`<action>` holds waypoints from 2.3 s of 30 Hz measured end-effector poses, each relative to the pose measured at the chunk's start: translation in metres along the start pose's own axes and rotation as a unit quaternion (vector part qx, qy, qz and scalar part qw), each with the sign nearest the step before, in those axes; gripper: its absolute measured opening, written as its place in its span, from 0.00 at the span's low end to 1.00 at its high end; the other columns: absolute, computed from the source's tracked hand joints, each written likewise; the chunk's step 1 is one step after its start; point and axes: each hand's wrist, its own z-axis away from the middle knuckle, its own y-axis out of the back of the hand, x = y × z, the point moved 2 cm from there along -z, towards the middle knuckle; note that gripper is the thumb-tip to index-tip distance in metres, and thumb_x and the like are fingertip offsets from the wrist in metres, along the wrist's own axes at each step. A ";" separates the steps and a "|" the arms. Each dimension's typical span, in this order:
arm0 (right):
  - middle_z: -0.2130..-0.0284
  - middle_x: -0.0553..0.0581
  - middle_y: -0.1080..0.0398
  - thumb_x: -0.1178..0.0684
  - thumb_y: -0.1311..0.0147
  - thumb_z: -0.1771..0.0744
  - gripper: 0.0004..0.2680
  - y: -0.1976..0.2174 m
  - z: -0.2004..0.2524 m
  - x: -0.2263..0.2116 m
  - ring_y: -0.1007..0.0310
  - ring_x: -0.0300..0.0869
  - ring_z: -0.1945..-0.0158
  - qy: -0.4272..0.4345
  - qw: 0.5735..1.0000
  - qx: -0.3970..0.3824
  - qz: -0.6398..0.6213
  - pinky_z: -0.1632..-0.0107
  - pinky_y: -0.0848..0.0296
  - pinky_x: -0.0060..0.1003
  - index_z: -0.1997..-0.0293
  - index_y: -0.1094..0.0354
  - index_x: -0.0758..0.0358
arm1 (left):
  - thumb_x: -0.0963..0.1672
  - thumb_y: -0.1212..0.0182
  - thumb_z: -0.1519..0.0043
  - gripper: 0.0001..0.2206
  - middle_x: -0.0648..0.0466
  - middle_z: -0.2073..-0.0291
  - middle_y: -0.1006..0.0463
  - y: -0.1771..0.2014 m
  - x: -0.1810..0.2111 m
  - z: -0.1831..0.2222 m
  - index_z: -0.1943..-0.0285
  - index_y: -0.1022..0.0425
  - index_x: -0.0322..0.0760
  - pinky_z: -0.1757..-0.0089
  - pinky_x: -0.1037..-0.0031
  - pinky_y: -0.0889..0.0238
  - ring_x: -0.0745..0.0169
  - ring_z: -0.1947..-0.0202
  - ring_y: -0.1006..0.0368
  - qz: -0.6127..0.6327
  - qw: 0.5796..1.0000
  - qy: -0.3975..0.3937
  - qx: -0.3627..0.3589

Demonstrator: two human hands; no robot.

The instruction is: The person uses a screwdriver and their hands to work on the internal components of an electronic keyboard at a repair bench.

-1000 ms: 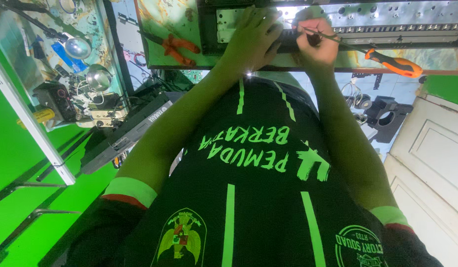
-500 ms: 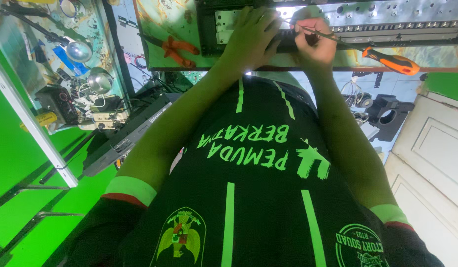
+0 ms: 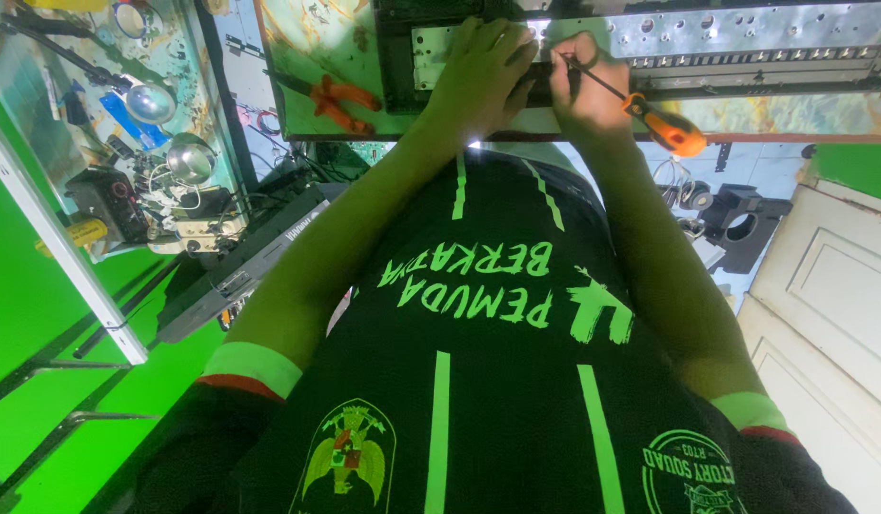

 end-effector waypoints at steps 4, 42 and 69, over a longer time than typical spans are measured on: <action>0.70 0.65 0.30 0.62 0.48 0.26 0.01 0.004 -0.005 -0.006 0.27 0.53 0.70 0.036 0.998 -0.015 0.043 0.66 0.29 0.44 0.53 0.34 0.69 | 0.46 0.36 0.34 0.20 0.45 0.38 0.32 0.005 0.002 0.002 0.35 0.28 0.31 0.38 0.49 0.50 0.46 0.35 0.39 0.011 0.999 -0.007 0.029; 0.56 0.66 0.25 0.57 0.50 0.23 0.07 -0.037 0.014 0.065 0.23 0.53 0.60 -0.103 0.980 -0.124 0.113 0.59 0.25 0.43 0.43 0.28 0.69 | 0.40 0.35 0.34 0.23 0.49 0.35 0.27 0.068 0.019 -0.013 0.29 0.31 0.43 0.34 0.59 0.40 0.50 0.34 0.30 0.169 0.975 0.006 0.145; 0.54 0.65 0.26 0.68 0.50 0.31 0.13 0.150 -0.014 -0.128 0.20 0.47 0.53 0.049 0.993 -0.029 -0.106 0.50 0.19 0.37 0.39 0.34 0.69 | 0.40 0.37 0.37 0.18 0.41 0.45 0.23 0.121 0.103 -0.029 0.37 0.29 0.34 0.46 0.57 0.29 0.38 0.45 0.25 0.264 0.958 0.015 0.111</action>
